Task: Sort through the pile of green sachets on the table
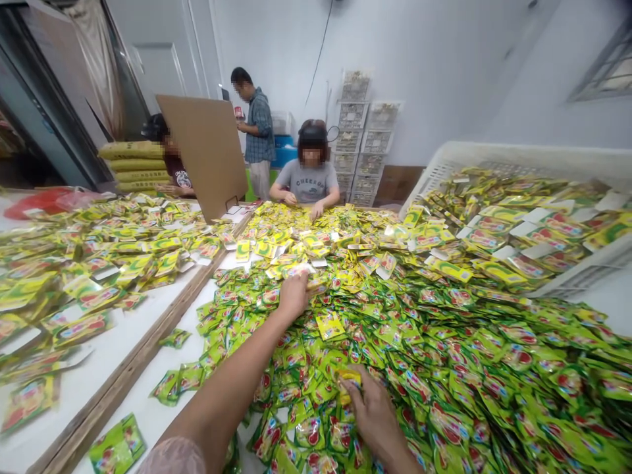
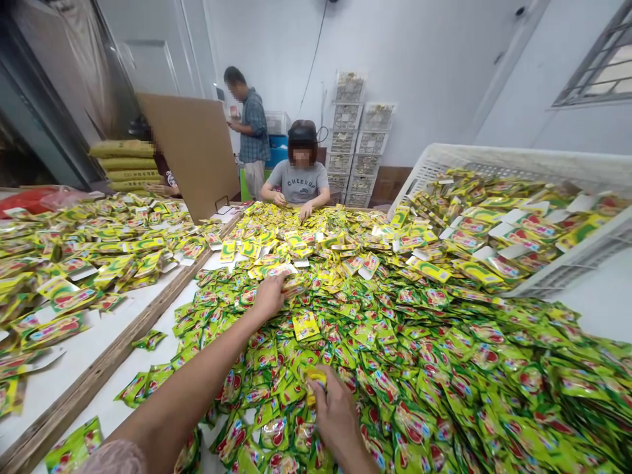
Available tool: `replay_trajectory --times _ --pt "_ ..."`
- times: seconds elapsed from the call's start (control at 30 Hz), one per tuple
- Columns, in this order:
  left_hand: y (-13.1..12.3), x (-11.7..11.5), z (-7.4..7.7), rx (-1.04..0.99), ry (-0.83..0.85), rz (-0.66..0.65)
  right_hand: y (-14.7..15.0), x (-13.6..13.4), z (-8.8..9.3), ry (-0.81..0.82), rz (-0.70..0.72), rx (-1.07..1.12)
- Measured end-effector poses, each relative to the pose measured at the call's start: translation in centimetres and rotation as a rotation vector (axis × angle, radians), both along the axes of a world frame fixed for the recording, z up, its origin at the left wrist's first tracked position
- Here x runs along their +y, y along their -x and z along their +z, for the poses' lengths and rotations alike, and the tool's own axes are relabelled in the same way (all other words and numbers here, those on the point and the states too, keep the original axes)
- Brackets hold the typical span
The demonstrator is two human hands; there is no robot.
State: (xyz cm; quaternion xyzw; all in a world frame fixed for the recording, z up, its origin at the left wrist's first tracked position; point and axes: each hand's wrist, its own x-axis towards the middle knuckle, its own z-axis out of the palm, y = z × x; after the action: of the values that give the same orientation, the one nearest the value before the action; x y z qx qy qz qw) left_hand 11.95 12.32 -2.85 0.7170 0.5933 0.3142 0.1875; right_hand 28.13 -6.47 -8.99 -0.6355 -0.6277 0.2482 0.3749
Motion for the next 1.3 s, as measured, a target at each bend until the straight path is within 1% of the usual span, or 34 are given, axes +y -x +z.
replay_trajectory --times 0.1,0.17,0.2,0.3,0.33,0.37,0.43,0.5,0.57,0.63,0.7,0.73,0.8,0.87,0.9,0.93,0.97,1.03,1.07,1.13,1.2,1.3 --pt "0.9 -2.4 0.2 -0.086 -0.002 0.019 -0.8 0.3 1.1 0.076 -0.043 0.131" --pt "1.8 -4.8 0.4 -0.158 0.019 0.03 -0.8 0.6 2.2 0.111 -0.023 0.284" --pt "2.3 -6.0 0.4 -0.232 0.05 0.027 -0.6 0.7 2.8 0.128 -0.005 0.362" --pt "4.4 -9.9 0.3 -0.522 0.239 -0.031 0.2 0.8 3.9 0.128 0.033 0.542" --pt "5.2 -11.1 0.5 -0.576 0.312 -0.069 0.4 0.8 4.0 0.111 0.032 0.575" --pt "6.0 -12.1 0.8 -0.569 0.372 -0.111 0.6 0.7 4.0 0.094 0.025 0.592" --pt "7.4 -13.6 1.9 -0.4 0.421 -0.202 0.6 0.5 3.9 0.071 0.007 0.582" --pt "8.5 -14.5 3.5 -0.204 0.419 -0.281 0.5 0.4 4.0 0.063 -0.008 0.542" --pt "8.9 -14.8 5.1 -0.066 0.424 -0.364 0.5 0.6 4.6 0.033 -0.015 0.531" --pt "8.7 -14.8 6.1 0.0 0.438 -0.425 0.7 0.9 5.5 -0.019 0.0 0.541" --pt "8.1 -14.4 6.2 -0.037 0.447 -0.448 1.2 1.1 6.2 -0.053 0.058 0.519" --pt "7.6 -14.2 5.8 -0.121 0.462 -0.451 1.5 1.1 6.3 -0.046 0.1 0.501" --pt "6.4 -13.8 4.3 -0.41 0.509 -0.422 2.2 0.9 5.8 0.017 0.171 0.483" --pt "5.1 -13.6 2.1 -0.731 0.548 -0.324 2.5 0.4 4.6 0.095 0.168 0.501" --pt "4.5 -13.7 1.0 -0.852 0.558 -0.254 2.5 0.1 3.8 0.126 0.145 0.515" --pt "3.9 -13.9 -0.2 -0.929 0.562 -0.193 2.3 -0.1 3.2 0.146 0.113 0.528" --pt "3.4 -14.3 -1.2 -0.968 0.564 -0.154 2.0 -0.3 2.7 0.148 0.069 0.535" --pt "2.6 -15.2 -2.9 -0.961 0.583 -0.161 1.1 -0.5 2.4 0.107 -0.039 0.547" --pt "2.3 -15.7 -3.5 -0.94 0.592 -0.185 0.7 -0.4 2.6 0.075 -0.087 0.556" --pt "2.1 -16.8 -4.1 -0.919 0.61 -0.222 -0.1 -0.2 3.4 0.01 -0.141 0.565" --pt "2.1 -17.6 -4.3 -0.943 0.641 -0.235 -0.4 0.1 4.3 -0.016 -0.106 0.547" --pt "2.7 -18.6 -4.4 -0.977 0.691 -0.245 0.0 0.5 4.8 0.015 0.022 0.474"
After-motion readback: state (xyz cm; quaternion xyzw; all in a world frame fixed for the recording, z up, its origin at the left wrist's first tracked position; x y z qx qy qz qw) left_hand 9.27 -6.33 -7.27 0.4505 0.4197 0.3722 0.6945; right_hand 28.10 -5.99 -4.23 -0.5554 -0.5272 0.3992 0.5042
